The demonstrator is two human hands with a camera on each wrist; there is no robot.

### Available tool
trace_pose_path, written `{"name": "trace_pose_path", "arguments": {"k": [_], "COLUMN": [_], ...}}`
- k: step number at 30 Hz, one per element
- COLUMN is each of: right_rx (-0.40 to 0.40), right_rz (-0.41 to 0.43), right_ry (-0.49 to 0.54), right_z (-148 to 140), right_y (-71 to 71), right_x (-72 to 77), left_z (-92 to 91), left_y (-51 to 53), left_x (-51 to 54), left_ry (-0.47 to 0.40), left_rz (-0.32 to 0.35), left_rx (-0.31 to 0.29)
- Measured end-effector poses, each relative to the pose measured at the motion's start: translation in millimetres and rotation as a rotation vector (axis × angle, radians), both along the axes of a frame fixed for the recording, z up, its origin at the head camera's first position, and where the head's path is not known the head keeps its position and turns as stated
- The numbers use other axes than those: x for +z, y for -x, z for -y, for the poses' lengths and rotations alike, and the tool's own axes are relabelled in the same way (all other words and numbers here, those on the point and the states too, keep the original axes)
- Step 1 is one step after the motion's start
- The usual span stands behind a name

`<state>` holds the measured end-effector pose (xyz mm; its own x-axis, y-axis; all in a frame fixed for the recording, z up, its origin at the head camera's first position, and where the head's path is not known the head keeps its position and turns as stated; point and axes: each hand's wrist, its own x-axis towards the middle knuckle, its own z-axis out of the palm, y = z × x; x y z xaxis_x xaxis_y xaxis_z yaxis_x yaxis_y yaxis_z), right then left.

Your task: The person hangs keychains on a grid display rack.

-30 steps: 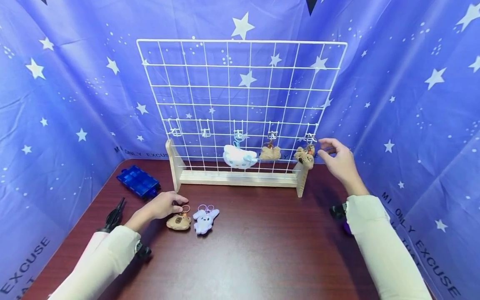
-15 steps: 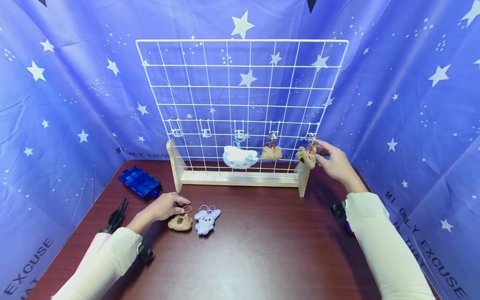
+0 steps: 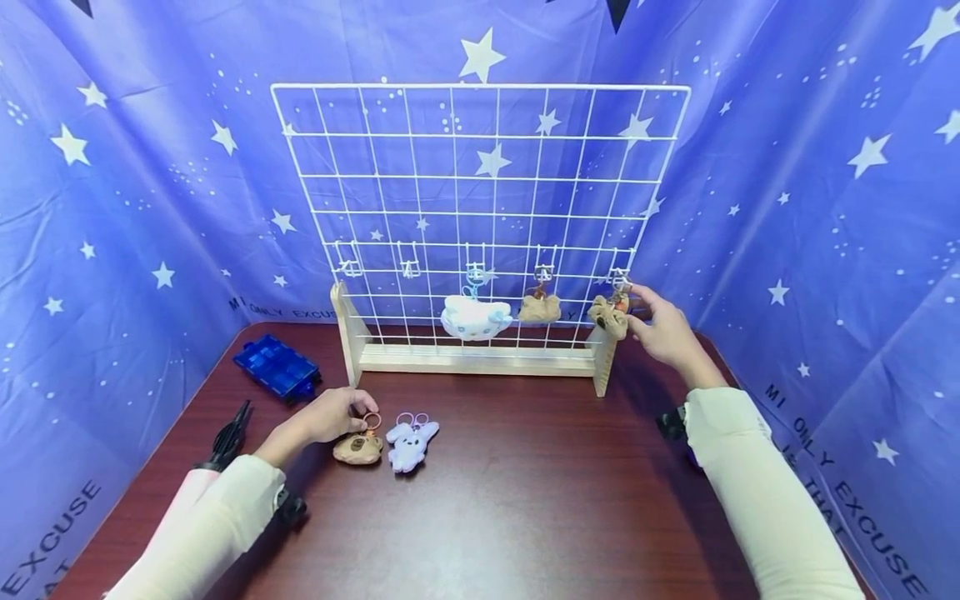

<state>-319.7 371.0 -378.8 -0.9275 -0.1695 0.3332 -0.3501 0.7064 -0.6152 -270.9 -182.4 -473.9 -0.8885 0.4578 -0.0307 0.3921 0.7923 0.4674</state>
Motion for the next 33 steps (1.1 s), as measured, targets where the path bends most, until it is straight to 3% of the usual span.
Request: {"name": "trace_pose_path", "arguments": {"k": [8,20,33], "right_rx": [0.002,-0.009,-0.021], "right_rz": [0.002,0.002,0.022], "right_ry": [-0.003,-0.036,-0.015], "right_z": [1.6,2.2,3.2], "right_y": [-1.0,-3.3,-3.3], "right_x": [-0.5,2.0,1.0], "left_z": [0.7,3.2,-0.5], "left_y": [-0.5,0.2,-4.3], "left_x": [0.3,-1.2,14.3], "left_ry": [-0.051,-0.114,-0.213], "left_rz": [0.053,0.009,-0.023], "left_rx": [0.026,-0.029,-0.009]}}
